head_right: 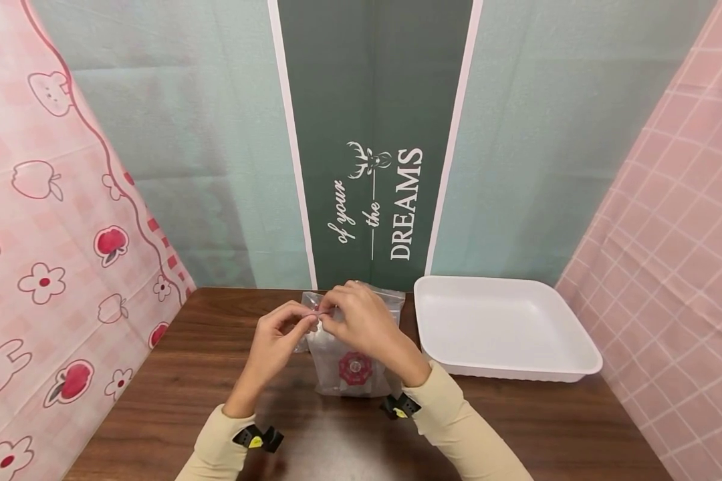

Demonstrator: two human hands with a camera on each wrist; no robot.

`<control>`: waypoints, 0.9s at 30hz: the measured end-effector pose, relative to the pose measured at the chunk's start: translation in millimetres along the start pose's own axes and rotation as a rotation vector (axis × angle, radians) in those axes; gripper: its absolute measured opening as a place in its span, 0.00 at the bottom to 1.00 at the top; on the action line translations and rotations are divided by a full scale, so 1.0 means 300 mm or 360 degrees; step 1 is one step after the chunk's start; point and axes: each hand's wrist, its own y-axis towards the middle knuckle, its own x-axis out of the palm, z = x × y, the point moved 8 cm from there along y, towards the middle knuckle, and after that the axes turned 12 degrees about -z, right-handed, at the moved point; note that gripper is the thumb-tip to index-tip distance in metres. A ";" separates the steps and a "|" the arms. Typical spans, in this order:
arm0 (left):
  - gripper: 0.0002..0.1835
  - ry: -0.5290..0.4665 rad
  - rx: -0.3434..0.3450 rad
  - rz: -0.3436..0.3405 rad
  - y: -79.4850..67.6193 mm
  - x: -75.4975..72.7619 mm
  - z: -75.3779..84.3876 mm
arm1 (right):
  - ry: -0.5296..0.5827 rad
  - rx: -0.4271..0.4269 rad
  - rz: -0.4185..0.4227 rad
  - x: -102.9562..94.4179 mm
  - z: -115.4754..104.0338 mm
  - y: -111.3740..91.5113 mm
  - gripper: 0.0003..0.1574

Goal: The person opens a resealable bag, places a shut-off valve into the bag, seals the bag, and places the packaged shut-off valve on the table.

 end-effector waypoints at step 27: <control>0.03 0.0002 -0.0112 -0.0073 0.028 0.053 -0.013 | 0.0062 0.0025 0.0018 -0.033 0.049 -0.030 0.05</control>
